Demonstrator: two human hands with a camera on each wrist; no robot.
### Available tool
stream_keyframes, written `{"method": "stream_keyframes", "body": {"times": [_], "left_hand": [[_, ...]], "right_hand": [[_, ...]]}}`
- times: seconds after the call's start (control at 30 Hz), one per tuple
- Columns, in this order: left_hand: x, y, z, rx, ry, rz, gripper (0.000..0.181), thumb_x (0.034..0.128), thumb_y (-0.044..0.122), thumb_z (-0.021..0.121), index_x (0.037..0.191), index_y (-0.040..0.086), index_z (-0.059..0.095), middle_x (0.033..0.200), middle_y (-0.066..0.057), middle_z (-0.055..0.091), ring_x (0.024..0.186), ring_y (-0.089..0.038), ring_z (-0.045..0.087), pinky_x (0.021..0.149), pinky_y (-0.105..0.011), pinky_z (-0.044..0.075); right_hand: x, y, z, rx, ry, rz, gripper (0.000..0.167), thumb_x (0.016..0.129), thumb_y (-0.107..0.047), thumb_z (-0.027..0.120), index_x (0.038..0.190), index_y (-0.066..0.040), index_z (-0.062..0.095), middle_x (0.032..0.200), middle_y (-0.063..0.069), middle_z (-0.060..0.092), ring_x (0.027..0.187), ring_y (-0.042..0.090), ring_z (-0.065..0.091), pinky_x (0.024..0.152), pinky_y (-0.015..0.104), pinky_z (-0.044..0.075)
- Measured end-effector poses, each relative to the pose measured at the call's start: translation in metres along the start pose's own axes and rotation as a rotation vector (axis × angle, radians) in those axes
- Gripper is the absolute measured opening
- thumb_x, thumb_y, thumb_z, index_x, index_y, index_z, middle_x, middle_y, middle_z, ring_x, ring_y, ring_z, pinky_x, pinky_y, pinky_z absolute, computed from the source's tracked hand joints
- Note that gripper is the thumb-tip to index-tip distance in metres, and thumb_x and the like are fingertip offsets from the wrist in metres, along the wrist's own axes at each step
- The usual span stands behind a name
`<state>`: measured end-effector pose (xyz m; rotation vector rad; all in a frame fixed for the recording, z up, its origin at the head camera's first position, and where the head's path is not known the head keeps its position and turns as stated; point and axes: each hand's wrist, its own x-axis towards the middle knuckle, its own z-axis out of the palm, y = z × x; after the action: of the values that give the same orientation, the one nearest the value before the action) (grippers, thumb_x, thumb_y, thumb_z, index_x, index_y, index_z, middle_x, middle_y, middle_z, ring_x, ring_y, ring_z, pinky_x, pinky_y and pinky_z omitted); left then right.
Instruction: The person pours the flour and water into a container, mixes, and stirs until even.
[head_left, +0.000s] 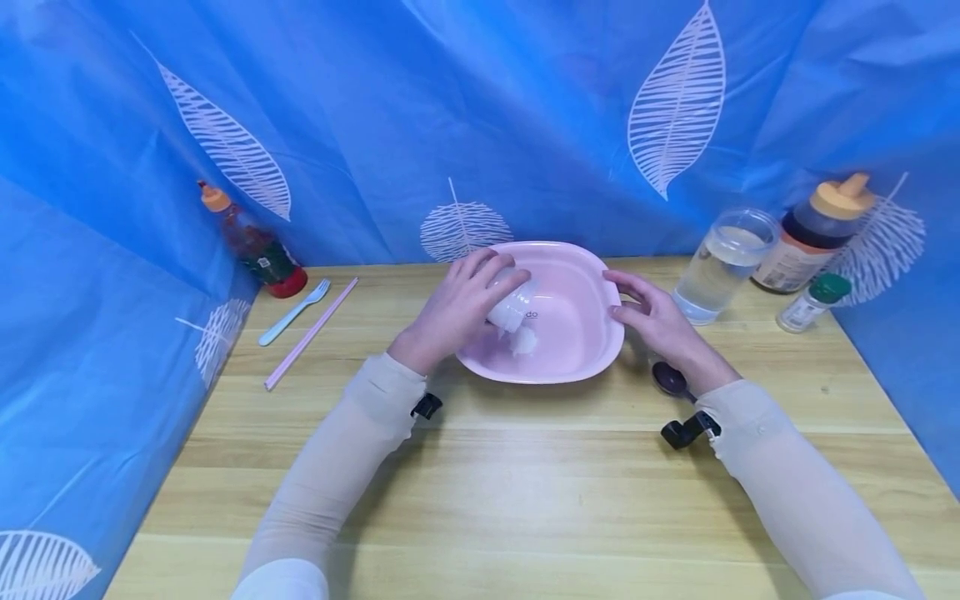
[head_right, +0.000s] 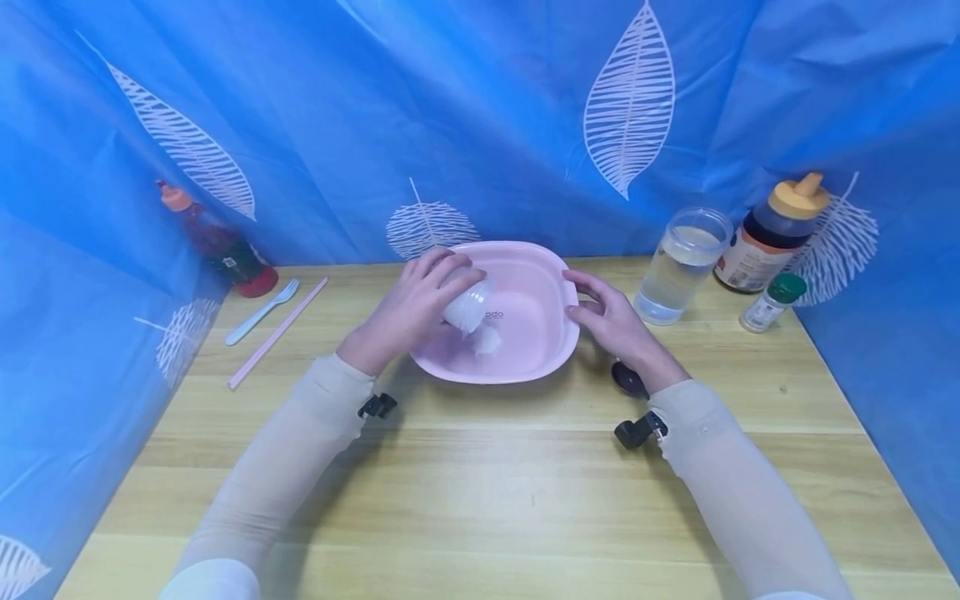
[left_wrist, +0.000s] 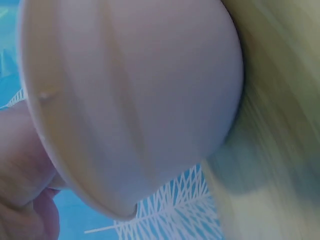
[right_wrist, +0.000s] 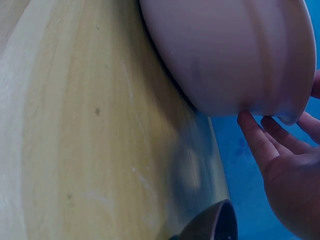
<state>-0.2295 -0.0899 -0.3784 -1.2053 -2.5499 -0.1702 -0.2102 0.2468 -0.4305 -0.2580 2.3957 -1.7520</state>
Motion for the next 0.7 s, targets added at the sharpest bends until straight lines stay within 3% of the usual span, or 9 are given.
{"method": "stream_keyframes", "body": {"times": [0.3,0.7], "left_hand": [[0.0010,0.0021,0.0001,-0.063,-0.006,-0.030,0.080,0.0844,0.015,0.094,0.154,0.020,0.055,0.155,-0.011,0.055,0.151,-0.039,0.042,0.123,-0.059,0.041],[-0.0010,-0.0006,0.0032,-0.078,-0.032,-0.054,0.087,0.0797,0.020,0.098,0.155,0.020,0.055,0.156,-0.011,0.053,0.152,-0.038,0.040,0.125,-0.061,0.038]], "right_hand": [[-0.0001,-0.0001,0.0001,0.010,-0.007,-0.015,0.064,0.109,-0.015,0.061,0.168,-0.011,0.037,0.175,0.017,0.035,0.153,0.043,0.047,0.102,0.009,0.051],[-0.0007,-0.0013,0.0006,0.011,-0.008,-0.010,0.063,0.109,-0.016,0.060,0.168,-0.012,0.037,0.174,0.017,0.036,0.149,0.045,0.052,0.102,0.010,0.052]]}}
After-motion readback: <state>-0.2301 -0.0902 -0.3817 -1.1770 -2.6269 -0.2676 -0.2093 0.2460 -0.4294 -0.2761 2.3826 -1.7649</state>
